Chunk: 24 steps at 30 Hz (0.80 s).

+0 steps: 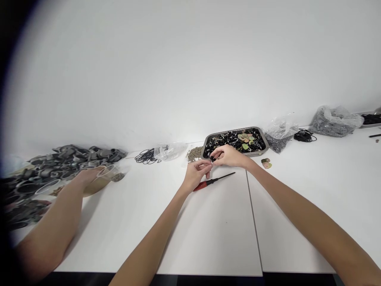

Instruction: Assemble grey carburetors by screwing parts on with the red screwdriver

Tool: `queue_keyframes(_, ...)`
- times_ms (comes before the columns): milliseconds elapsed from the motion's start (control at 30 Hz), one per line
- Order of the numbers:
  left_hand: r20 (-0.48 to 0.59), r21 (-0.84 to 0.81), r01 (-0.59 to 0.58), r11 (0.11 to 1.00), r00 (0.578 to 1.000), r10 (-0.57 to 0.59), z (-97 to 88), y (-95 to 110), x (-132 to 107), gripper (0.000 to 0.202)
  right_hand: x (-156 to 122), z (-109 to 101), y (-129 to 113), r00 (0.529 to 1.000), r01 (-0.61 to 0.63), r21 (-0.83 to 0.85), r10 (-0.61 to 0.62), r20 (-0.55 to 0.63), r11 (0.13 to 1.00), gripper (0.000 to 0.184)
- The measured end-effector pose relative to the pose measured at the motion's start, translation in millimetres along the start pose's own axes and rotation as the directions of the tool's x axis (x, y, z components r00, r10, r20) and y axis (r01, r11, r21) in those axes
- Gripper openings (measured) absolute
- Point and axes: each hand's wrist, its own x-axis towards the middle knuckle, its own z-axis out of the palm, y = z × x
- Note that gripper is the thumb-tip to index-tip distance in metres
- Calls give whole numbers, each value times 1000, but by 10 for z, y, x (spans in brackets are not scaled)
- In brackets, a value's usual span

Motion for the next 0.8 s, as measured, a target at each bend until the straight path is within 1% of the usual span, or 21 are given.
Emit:
queue_keyframes(100, 13, 5, -12, 1000, 1000, 12, -15, 2, -1, 32, 15, -24, 14, 999, 28, -5, -28, -17, 1000, 31)
queue_keyframes(267, 7, -15, -33, 999, 999, 33, -29, 22, -1, 30, -9, -44, -39, 995, 96, -19, -95, 24, 995, 30)
queue_keyframes(367, 50, -69, -14, 997, 999, 18, -23, 24, 3, 32, -44, -34, -85, 993, 96, -37, -93, 76, 995, 29)
queue_keyframes(433, 88, -94, 3, 996, 996, 5, -23, 34, 1, 34, -61, -20, -108, 993, 91, -54, -86, 85, 994, 28)
queue_keyframes(500, 110, -83, 15, 996, 994, -6, -30, 61, -8, 34, -70, -1, -126, 993, 106, -90, -100, 71, 990, 27)
queue_keyframes(567, 141, -44, 23, 999, 990, -17, -42, 103, -25, 32, -73, 21, -139, 989, 145, -137, -138, 58, 980, 26)
queue_keyframes(667, 199, 24, 9, 1000, 980, -13, -56, 156, -48, 31, -70, 40, -156, 980, 193, -165, -184, 69, 967, 25)
queue_keyframes(733, 198, 32, -15, 999, 980, 8, -51, 162, -56, 30, -69, 26, -168, 979, 199, -166, -188, 76, 966, 25)
queue_keyframes(800, 174, 9, -40, 999, 984, 38, -36, 145, -58, 28, -74, -13, -185, 976, 214, -199, -203, 75, 956, 24)
